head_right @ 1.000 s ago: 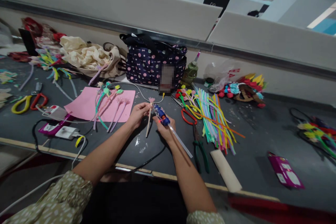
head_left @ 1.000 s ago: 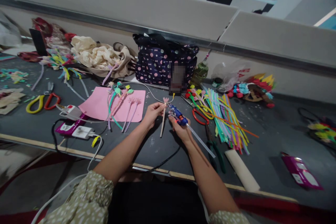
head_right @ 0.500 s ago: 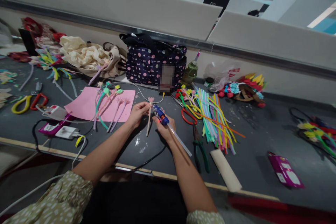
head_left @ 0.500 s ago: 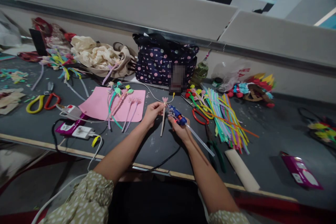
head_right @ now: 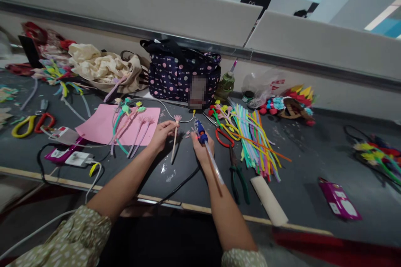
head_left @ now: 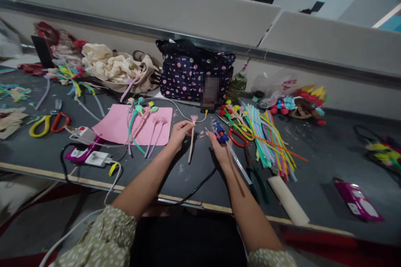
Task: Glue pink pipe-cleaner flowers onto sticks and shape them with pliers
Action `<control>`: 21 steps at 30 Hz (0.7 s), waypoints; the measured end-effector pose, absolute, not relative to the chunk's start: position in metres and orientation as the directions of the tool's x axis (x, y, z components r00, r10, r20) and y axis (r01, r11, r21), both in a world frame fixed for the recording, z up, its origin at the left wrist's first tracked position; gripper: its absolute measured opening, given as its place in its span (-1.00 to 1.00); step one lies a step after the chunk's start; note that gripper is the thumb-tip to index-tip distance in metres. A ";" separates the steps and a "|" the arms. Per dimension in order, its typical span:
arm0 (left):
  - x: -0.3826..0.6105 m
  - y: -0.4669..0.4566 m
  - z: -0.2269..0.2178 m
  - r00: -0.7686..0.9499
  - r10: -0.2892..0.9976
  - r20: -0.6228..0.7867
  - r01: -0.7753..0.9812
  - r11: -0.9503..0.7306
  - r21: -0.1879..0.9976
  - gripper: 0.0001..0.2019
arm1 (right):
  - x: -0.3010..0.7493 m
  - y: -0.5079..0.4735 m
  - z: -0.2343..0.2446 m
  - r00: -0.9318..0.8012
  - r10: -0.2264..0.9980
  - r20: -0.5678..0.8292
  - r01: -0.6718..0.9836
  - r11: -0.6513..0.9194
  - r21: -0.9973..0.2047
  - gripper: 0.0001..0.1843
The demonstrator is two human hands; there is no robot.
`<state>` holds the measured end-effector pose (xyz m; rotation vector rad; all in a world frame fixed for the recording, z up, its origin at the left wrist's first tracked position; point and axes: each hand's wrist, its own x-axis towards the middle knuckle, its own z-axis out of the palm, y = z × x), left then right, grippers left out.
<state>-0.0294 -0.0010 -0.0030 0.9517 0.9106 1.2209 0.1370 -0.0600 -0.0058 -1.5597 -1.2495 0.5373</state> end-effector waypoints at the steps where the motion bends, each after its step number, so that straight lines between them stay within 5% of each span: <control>1: -0.029 -0.001 -0.003 0.135 0.988 -0.080 -0.345 0.122 0.930 -0.74 | 0.139 -0.058 -0.007 0.407 0.884 0.229 0.419 0.042 -0.907 -0.59; 21: -0.021 -0.008 -0.010 0.360 0.888 -0.288 -0.214 0.379 0.900 -0.77 | 0.147 -0.042 -0.034 0.415 0.867 0.276 0.461 0.061 -0.885 -0.73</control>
